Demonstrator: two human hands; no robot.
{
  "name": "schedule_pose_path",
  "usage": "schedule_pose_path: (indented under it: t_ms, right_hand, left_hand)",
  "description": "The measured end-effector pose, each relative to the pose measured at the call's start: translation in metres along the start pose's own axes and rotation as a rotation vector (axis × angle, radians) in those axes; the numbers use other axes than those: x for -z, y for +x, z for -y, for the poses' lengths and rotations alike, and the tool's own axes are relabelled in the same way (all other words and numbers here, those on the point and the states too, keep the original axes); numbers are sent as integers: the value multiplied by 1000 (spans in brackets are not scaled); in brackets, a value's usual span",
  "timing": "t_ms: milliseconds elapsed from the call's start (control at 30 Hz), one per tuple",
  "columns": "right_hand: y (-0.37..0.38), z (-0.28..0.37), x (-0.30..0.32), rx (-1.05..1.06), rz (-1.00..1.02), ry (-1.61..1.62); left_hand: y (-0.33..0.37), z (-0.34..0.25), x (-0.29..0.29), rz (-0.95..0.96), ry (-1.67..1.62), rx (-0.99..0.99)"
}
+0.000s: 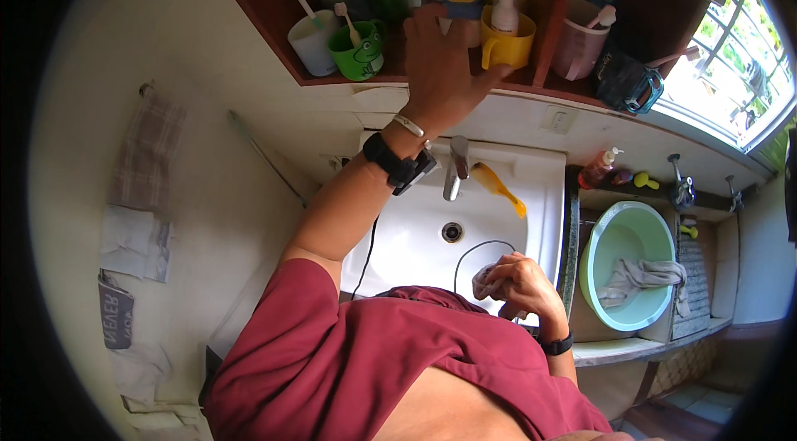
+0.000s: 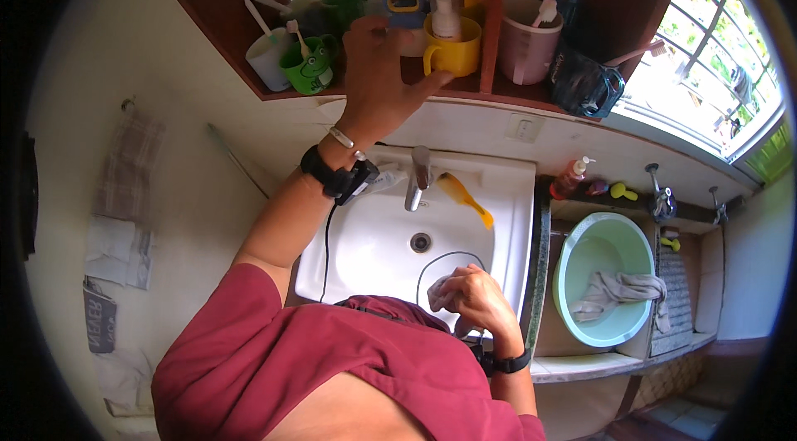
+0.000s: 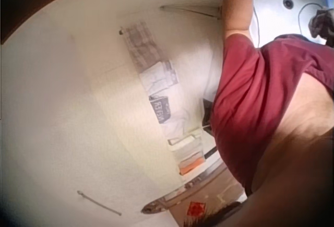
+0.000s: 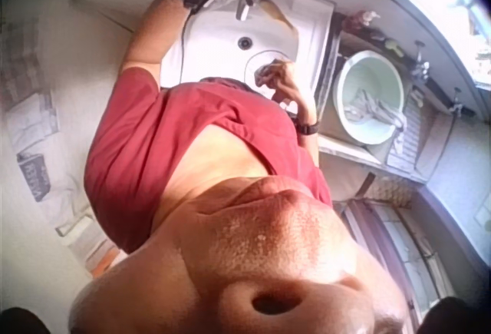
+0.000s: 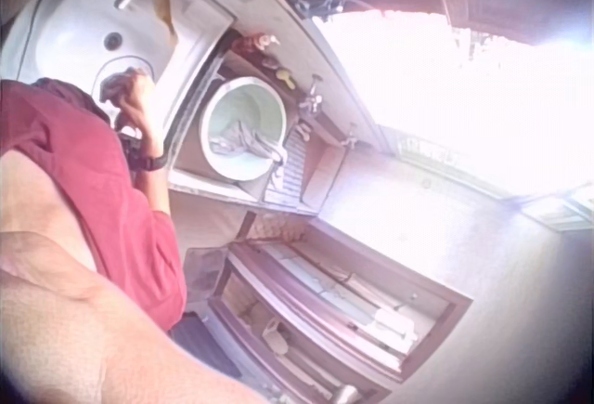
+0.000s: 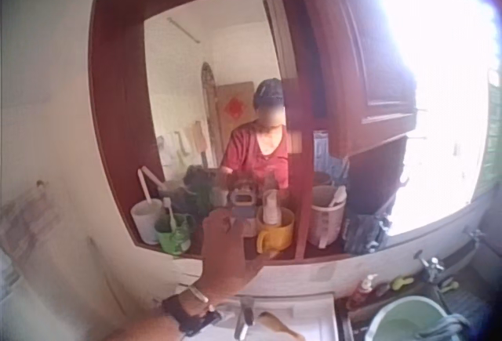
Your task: The person wrings out a cloth in a washbasin, wipes the surface of a sink and the surrounding counter, and then cleans a mirror with the cloth while holding a cup and toothbrush.
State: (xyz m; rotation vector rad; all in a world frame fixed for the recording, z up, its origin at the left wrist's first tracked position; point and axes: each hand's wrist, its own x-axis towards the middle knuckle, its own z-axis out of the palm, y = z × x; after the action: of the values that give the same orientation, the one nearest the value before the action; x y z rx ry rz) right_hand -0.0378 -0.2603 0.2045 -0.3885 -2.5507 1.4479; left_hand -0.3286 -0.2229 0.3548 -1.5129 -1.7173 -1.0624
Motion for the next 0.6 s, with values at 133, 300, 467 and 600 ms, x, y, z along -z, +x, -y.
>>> schedule_pose_path:
  t_ms: [133, 300, 467, 600]
  right_hand:
    - [-8, -11, 9, -7, -13, -19]
    - [-9, -17, 14, -38, -29, -45]
    - [-7, -32, 13, -16, -27, -22]
    - [-3, -30, 12, -20, -6, 7]
  left_hand:
    - [1, 20, -18, -43, 121, 39]
    - [5, 60, -35, -10, -34, 100]
    - [9, 60, -38, 96, -298, 116]
    - [8, 62, -39, 79, -305, 109]
